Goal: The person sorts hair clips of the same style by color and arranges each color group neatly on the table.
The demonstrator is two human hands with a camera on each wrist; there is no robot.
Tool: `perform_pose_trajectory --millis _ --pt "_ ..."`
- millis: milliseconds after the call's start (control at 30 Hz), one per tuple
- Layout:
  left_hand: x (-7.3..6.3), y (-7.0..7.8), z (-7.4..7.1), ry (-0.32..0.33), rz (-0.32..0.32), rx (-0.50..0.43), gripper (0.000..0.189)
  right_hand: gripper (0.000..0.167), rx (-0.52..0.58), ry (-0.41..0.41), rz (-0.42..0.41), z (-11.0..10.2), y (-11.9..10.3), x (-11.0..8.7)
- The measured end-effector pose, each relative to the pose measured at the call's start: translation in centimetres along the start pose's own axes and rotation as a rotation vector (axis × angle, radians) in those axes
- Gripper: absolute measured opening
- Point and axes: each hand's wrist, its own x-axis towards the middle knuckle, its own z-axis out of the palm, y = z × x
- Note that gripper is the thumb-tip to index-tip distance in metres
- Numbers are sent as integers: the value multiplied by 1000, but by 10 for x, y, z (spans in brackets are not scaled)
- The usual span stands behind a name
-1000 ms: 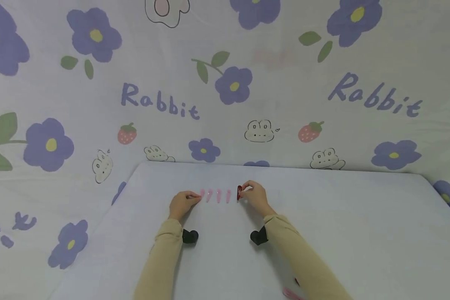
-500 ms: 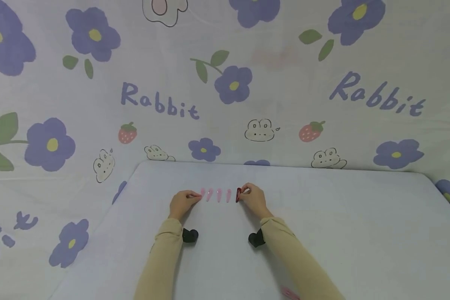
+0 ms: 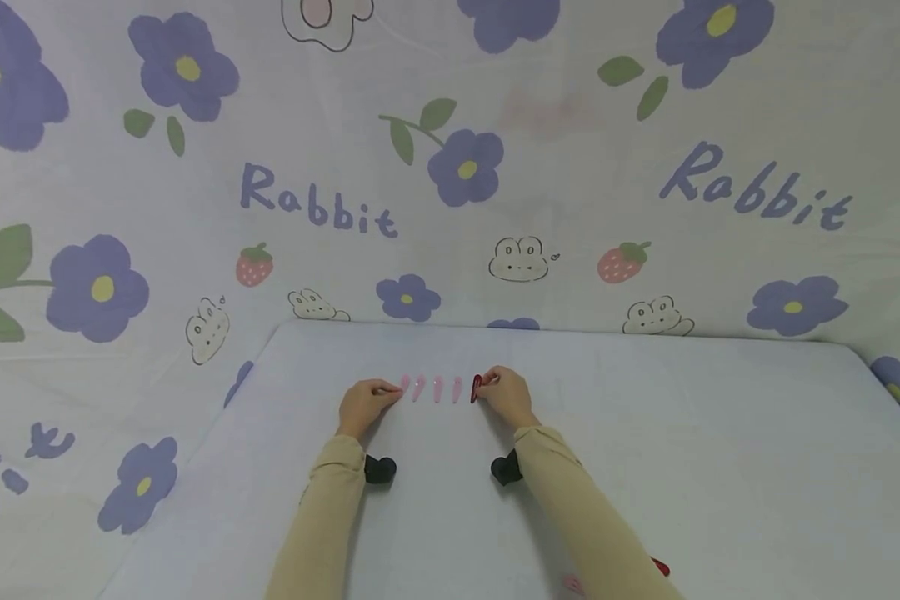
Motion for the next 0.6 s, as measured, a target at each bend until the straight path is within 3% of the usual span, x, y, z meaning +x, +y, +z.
perform_pose_trajectory --millis 67,100,267,333,400,433,500,533,600 --pt "-1 0 0 3 2 -2 17 16 -25 -6 29 -10 -19 -13" --pt "-1 0 0 4 2 0 17 16 -23 17 -3 -6 -14 -11" --pt "-3 -2 -1 -5 -5 7 18 17 -34 96 -146 30 53 25" --pt "-3 -4 0 -10 -6 10 17 17 -18 68 -111 31 56 26" --pt "-3 -5 0 -14 -8 13 18 15 30 24 -47 24 42 19" --pt "-3 -6 0 -13 -5 9 18 13 88 8 -75 21 38 16" --pt "-2 -6 -1 -11 -2 5 18 11 176 -89 -32 -2 4 -5" --pt "-1 -6 -1 -10 -2 2 18 12 222 -136 -21 -6 1 -5" --pt "0 -6 -2 -7 -4 0 18 12 309 -248 -59 -30 -20 -23"
